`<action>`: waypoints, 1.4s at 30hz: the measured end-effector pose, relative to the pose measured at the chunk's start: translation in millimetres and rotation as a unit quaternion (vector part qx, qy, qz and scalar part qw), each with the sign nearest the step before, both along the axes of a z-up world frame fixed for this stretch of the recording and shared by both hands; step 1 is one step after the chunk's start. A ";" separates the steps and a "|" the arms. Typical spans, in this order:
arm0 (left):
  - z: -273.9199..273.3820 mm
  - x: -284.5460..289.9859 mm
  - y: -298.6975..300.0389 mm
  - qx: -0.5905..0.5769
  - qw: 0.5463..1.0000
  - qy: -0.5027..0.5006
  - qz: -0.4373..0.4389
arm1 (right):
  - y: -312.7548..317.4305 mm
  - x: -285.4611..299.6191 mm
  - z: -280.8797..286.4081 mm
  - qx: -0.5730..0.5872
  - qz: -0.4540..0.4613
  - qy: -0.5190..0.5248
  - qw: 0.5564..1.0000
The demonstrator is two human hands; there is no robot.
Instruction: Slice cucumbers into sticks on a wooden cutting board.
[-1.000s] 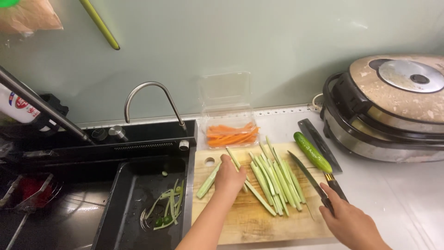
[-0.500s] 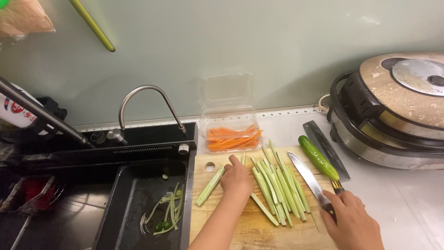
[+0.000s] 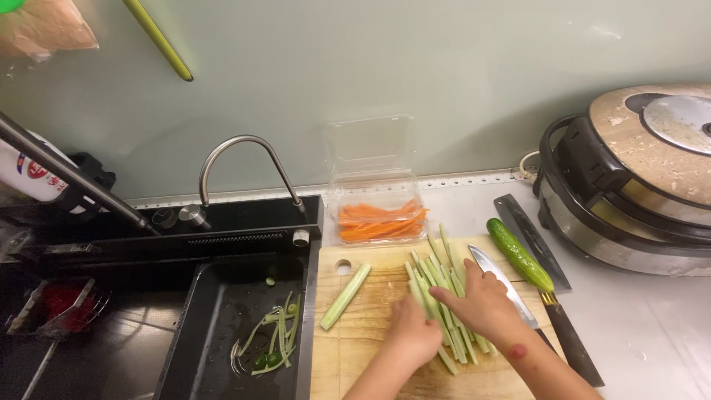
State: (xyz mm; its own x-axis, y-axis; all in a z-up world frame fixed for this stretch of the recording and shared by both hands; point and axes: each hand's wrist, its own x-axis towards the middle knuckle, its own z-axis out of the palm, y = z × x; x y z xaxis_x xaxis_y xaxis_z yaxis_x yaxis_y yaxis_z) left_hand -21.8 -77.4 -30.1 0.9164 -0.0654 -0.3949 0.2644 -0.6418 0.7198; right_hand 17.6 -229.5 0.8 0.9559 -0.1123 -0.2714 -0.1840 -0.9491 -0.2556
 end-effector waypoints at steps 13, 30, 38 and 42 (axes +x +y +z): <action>1.3 7.8 -0.8 -0.350 0.906 0.166 0.172 | -26.0 28.8 -34.6 0.207 -0.029 0.050 0.977; 102.1 0.9 -7.8 -0.353 0.920 -0.169 0.037 | -30.5 -13.4 8.0 0.564 0.051 -0.227 0.792; 68.2 4.2 -37.4 -0.300 0.909 -0.269 -0.104 | -16.2 -20.5 -62.3 0.558 -0.034 -0.286 0.778; 77.0 6.5 -31.9 -0.315 0.898 -0.299 -0.076 | -27.0 -3.9 -87.2 0.545 -0.011 -0.294 0.785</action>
